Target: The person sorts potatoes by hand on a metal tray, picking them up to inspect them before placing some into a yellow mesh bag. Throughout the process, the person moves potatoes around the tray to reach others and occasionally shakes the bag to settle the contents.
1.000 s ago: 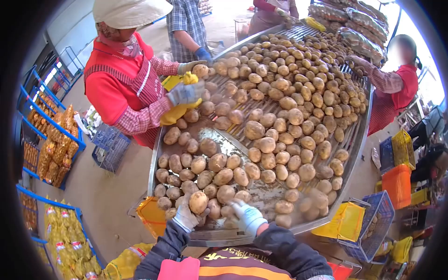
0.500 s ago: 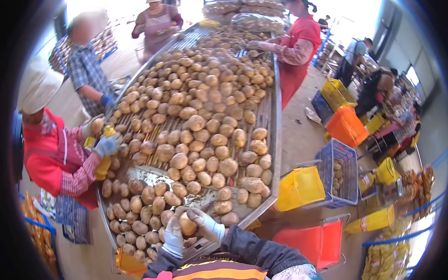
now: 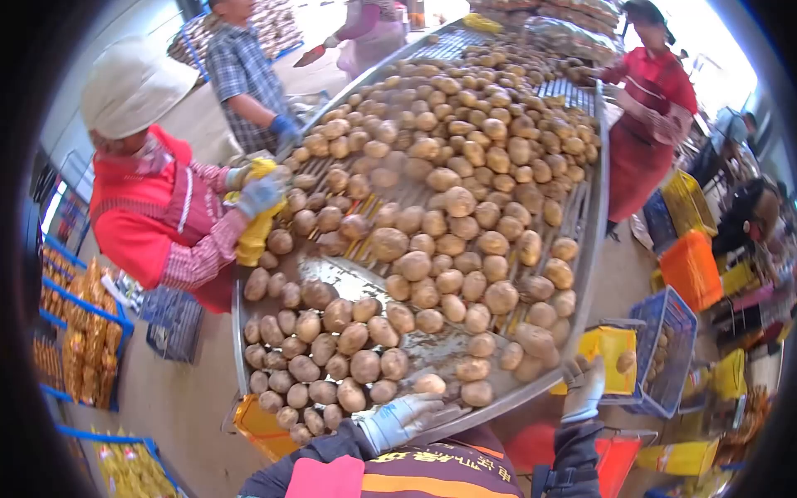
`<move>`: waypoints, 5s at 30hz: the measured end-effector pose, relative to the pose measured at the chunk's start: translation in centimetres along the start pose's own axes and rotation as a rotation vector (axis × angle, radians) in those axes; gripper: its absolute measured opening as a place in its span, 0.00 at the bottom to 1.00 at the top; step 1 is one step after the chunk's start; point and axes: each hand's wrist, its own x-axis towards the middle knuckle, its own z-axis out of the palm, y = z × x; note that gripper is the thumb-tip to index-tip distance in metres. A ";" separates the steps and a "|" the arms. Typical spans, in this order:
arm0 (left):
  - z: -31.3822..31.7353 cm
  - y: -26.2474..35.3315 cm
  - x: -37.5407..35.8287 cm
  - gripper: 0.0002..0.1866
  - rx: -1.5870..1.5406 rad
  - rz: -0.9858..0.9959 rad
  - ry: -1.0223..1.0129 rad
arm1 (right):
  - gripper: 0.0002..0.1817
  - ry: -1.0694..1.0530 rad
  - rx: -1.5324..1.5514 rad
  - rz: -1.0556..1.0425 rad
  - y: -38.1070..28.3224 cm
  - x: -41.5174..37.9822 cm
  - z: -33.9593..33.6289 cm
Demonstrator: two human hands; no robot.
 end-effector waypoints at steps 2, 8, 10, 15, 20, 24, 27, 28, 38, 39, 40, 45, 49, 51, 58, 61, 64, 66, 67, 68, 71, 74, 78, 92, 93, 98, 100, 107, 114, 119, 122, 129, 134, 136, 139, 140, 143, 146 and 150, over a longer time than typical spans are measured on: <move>0.0 -0.3 -1.5 0.24 0.375 -0.049 -0.020 | 0.30 -0.351 -0.679 -0.549 2.5 -2.7 5.4; 1.8 -3.2 -8.9 0.29 0.743 -0.330 0.076 | 0.35 -1.294 -1.520 -1.011 7.5 -13.1 17.1; 2.5 -4.2 -10.9 0.30 0.740 -0.439 0.063 | 0.37 -1.512 -1.599 -1.036 11.0 -14.7 18.3; 2.4 -3.8 -13.9 0.27 0.752 -0.621 0.123 | 0.41 -1.819 -1.565 -1.154 15.5 -18.8 19.8; 2.7 -4.0 -15.4 0.25 0.775 -0.750 0.235 | 0.42 -2.017 -1.393 -1.141 17.8 -21.1 22.2; 2.4 -4.3 -17.7 0.21 0.776 -0.839 0.484 | 0.37 -2.153 -1.030 -1.450 19.3 -21.3 27.1; 0.1 -5.4 -19.4 0.21 0.732 -0.748 0.717 | 0.28 -1.527 -1.222 -1.125 18.2 -19.7 32.3; -1.0 -6.0 -19.7 0.22 0.712 -0.752 0.760 | 0.28 -1.416 -1.268 -1.157 19.4 -18.6 32.9; -7.0 -11.0 -17.0 0.42 0.619 -1.147 0.729 | 0.28 -1.752 -0.961 -1.426 26.9 -23.9 48.1; -7.2 -11.2 -17.1 0.43 0.624 -1.135 0.712 | 0.30 -1.765 -1.038 -1.448 27.7 -24.4 50.5; -7.1 -11.5 -17.2 0.42 0.634 -1.125 0.721 | 0.32 -1.796 -1.206 -1.349 29.1 -24.9 52.8; -6.3 -11.2 -18.4 0.37 0.610 -1.037 0.717 | 0.30 -1.860 -1.674 -1.331 29.7 -27.8 54.1; -5.6 -9.6 -19.8 0.30 0.623 -0.935 0.659 | 0.30 -1.950 -1.748 -1.249 28.5 -25.6 50.4; -5.4 -8.6 -19.8 0.28 0.616 -0.919 0.652 | 0.31 -1.921 -1.668 -1.059 26.4 -24.1 48.2; -6.5 -4.7 -13.2 0.32 -0.270 -0.419 1.366 | 0.29 -1.443 -0.554 0.996 17.5 -22.1 37.6; -7.8 -3.6 -9.7 0.32 -1.614 -0.093 1.288 | 0.29 -1.463 -0.556 1.003 16.5 -21.7 33.4; -6.4 -3.9 -8.9 0.32 -1.918 -0.154 1.035 | 0.18 -1.616 -0.841 -0.023 14.4 -22.7 31.3; -5.8 -3.2 -9.0 0.32 -2.082 -0.153 0.869 | 0.10 -1.654 -1.066 -0.856 12.8 -21.6 31.3; -5.5 -2.7 -8.5 0.31 -2.096 -0.129 0.875 | 0.09 -1.537 -0.953 -1.006 12.0 -22.0 30.8; -5.3 -2.4 -8.0 0.29 -2.107 -0.100 0.881 | 0.12 -1.540 -0.869 -1.156 11.4 -22.4 30.5; -3.3 -3.0 -6.7 0.30 -2.065 -0.082 0.800 | 0.23 -1.807 -0.878 -1.353 9.7 -25.1 27.7; -1.2 -4.7 -6.4 0.30 -2.010 -0.057 0.690 | 0.22 -1.860 -1.016 -1.042 10.5 -23.8 27.4; -1.2 -3.4 -5.2 0.30 -2.052 -0.195 0.611 | 0.17 -1.751 -1.314 -0.373 11.3 -19.8 29.1; -0.9 -4.2 -4.2 0.29 -1.908 -0.240 0.638 | 0.26 -1.309 -0.827 -0.251 13.0 -16.5 26.7; -1.9 -3.4 -3.6 0.27 -1.871 -0.217 0.727 | 0.26 -1.310 -0.830 -0.252 11.6 -17.7 26.4; -2.8 -2.4 -3.8 0.27 -1.786 -0.328 0.974 | 0.38 -1.474 -0.402 0.346 11.9 -18.8 23.9; -2.3 -3.4 -3.8 0.27 -1.837 -0.213 0.885 | 0.37 -1.398 -0.252 0.587 11.8 -19.1 23.7; -1.5 -3.8 -4.3 0.36 -1.943 -0.165 0.690 | 0.27 -1.415 -1.024 -0.803 9.9 -22.7 23.9; -1.3 -3.8 -4.3 0.35 -1.726 -0.361 0.744 | 0.19 -1.466 -1.043 -0.029 15.0 -17.6 26.3; -1.3 -4.2 -4.5 0.32 -1.668 -0.417 0.891 | 0.16 -1.265 -0.844 -0.423 12.6 -18.9 25.6; 0.0 -4.7 -3.5 0.29 -1.183 -0.294 1.021 | 0.15 -1.522 -0.820 -0.494 12.9 -20.0 24.7; -2.0 -3.6 -4.0 0.27 -1.361 -0.476 0.906 | 0.30 -1.224 -0.545 0.270 10.9 -19.1 23.9; -2.5 -4.0 -3.9 0.25 -1.376 -0.440 1.002 | 0.34 -1.398 -0.565 0.145 12.1 -18.6 22.2; -2.2 -4.3 -3.9 0.25 -1.385 -0.385 0.991 | 0.35 -1.343 -0.310 0.540 11.4 -18.7 22.7; -1.3 -5.0 -3.3 0.28 -1.575 -0.346 1.006 | 0.34 -1.357 -0.436 0.321 12.8 -18.8 22.0; -1.4 -4.4 -3.3 0.28 -1.709 -0.328 0.947 | 0.33 -1.357 -0.844 -0.084 13.5 -19.1 22.1; -2.5 -2.3 -3.7 0.29 -1.811 -0.300 0.860 | 0.32 -1.464 -1.030 -0.674 10.4 -20.3 22.3; -2.4 -2.2 -3.4 0.27 -1.897 -0.277 0.783 | 0.27 -1.436 -0.829 -0.397 13.0 -17.9 22.6; -1.3 -2.8 -3.2 0.24 -1.929 -0.307 0.834 | 0.22 -1.288 -0.667 0.205 11.8 -17.8 22.6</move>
